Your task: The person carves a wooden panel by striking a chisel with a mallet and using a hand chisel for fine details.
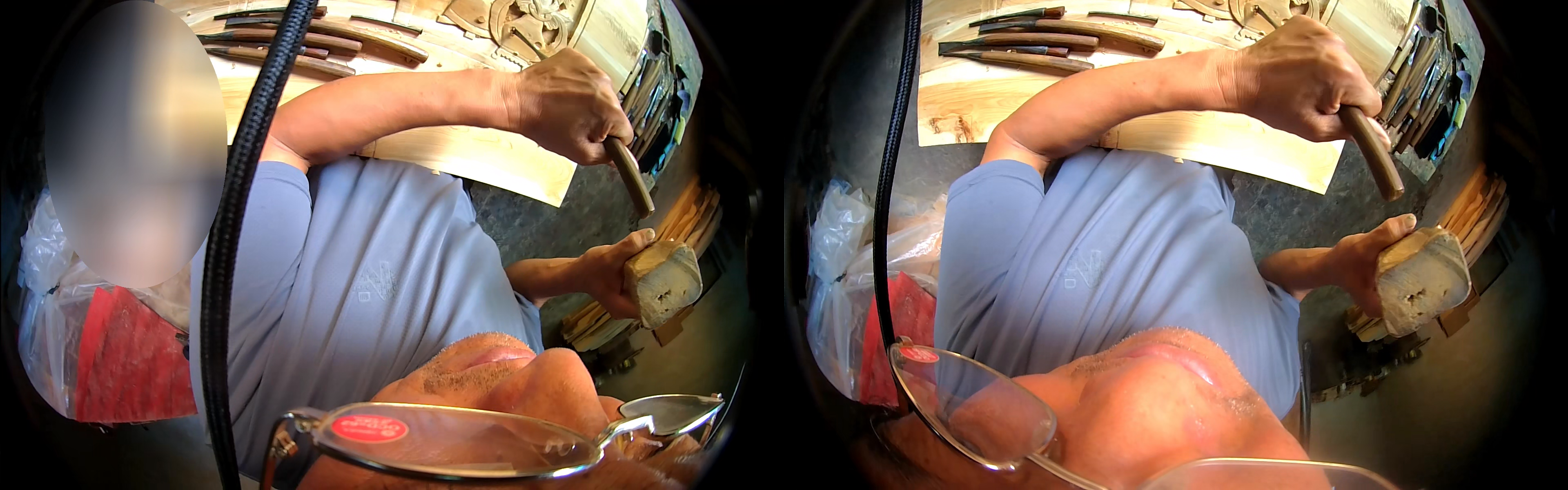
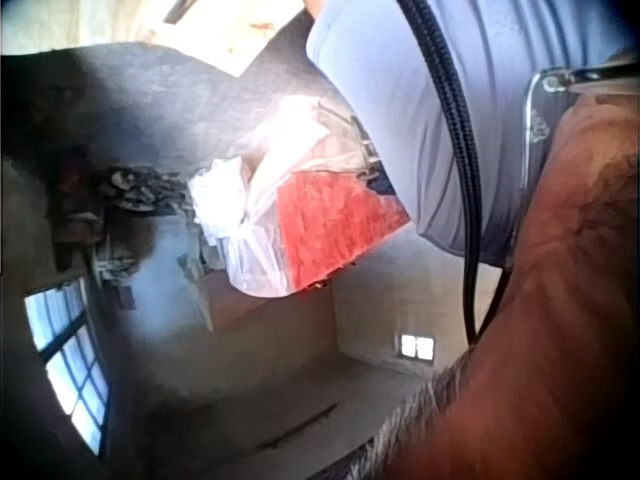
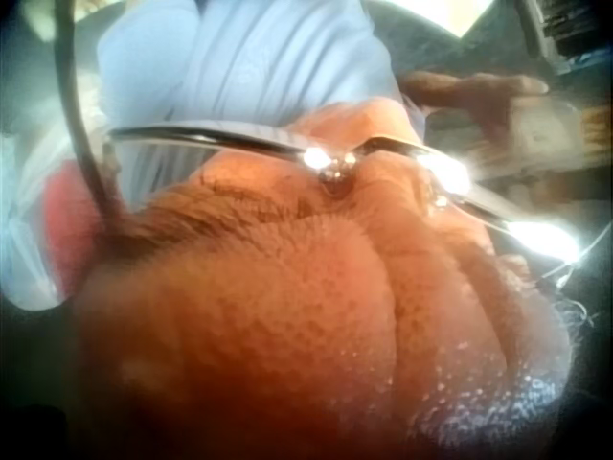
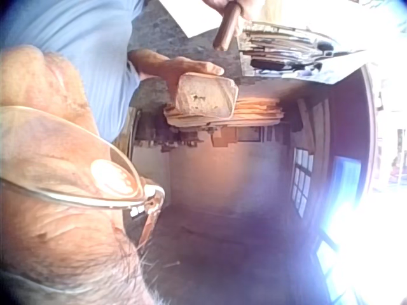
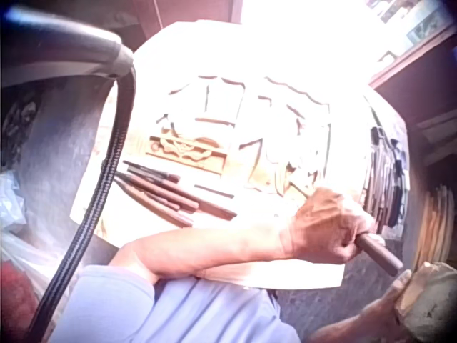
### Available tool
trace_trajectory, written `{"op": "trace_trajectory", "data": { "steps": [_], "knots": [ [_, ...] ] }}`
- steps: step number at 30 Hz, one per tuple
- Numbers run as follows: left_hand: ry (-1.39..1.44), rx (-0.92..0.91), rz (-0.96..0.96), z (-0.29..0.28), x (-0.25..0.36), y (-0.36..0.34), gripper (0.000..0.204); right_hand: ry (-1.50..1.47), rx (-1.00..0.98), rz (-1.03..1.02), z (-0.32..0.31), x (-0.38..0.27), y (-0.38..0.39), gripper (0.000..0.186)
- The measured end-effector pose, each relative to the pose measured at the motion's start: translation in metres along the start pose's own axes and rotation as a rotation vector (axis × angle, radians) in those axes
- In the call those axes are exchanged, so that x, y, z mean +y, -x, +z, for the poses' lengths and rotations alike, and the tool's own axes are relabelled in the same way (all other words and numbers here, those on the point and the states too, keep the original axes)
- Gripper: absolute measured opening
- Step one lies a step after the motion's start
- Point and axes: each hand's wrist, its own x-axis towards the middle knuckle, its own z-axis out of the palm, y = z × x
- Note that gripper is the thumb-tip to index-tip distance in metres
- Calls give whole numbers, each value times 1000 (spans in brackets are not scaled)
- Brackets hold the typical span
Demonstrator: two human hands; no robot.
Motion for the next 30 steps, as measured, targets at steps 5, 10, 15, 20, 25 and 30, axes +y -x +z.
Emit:
{"op": "trace_trajectory", "data": {
  "steps": [5,10,15,20,25,30],
  "knots": [
    [66,-128,-129,-6,-10,-8,27,-53,-60,-183,9,20,-18,61],
    [491,-315,-410,-39,-7,-27,36,-212,-158,-388,43,22,-30,67],
    [525,-325,-439,-40,-21,-12,41,-307,-176,-418,81,33,-26,64],
    [565,-372,-588,-28,-47,-5,41,-235,-196,-362,100,41,-15,60],
    [718,-387,-610,-36,-53,5,34,-275,-240,-316,112,41,-21,58],
    [328,-688,-665,-36,-67,-3,40,-273,-271,-295,112,48,-24,55]
  ]
}}
